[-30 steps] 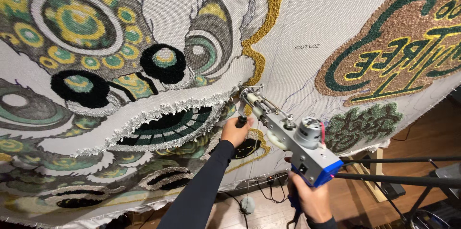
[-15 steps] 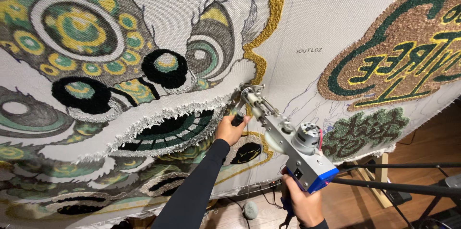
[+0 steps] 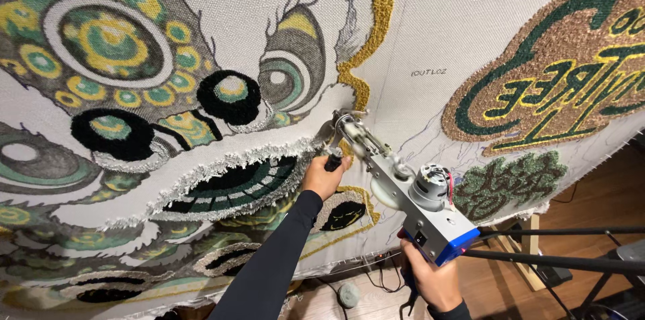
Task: The person uses a handheld electric tufting gun to apply yarn to a large canvas stretched on a frame. They guide the tool along the contours of a pre-drawn design, filling in sections with gold-colored yarn. The person holds the gun in their right hand and uses their left hand to guide the yarn and stabilize the canvas.
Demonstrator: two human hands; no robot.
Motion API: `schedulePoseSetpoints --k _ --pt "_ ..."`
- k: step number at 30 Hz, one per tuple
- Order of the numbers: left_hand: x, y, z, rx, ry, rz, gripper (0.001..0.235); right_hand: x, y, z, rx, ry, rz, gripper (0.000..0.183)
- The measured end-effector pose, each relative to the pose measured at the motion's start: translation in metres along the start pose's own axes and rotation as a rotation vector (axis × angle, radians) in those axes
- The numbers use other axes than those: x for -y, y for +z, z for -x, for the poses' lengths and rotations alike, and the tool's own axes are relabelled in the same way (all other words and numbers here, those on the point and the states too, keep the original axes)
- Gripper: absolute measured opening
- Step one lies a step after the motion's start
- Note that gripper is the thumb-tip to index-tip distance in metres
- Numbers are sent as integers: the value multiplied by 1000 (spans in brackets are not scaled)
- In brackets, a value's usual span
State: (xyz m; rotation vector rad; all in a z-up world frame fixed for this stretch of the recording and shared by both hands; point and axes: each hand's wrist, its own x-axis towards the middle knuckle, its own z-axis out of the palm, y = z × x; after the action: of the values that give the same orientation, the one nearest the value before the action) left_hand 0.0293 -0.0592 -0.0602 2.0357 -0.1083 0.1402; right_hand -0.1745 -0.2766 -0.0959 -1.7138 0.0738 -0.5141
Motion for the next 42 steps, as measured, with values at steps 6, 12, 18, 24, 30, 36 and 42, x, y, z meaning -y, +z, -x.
schedulePoseSetpoints --k 6,12,18,24,30,36,42 --pt "12 10 -7 -26 60 94 36 -3 -4 -3 14 -10 64 24" --pt "20 25 -11 -5 42 188 37 -1 -16 -8 42 -64 142 25" --pt "41 52 -28 225 90 580 49 9 -31 -8 62 148 -26 33" --pt "28 85 -10 342 -4 608 46 29 -66 -12 64 373 -289 39" --pt "5 80 32 328 -33 515 44 31 -105 -5 112 419 -374 45" --pt "-36 62 58 305 -30 491 32 41 -107 12 24 275 -565 56" --pt "-67 48 73 240 72 421 27 44 -118 12 100 124 -685 70"
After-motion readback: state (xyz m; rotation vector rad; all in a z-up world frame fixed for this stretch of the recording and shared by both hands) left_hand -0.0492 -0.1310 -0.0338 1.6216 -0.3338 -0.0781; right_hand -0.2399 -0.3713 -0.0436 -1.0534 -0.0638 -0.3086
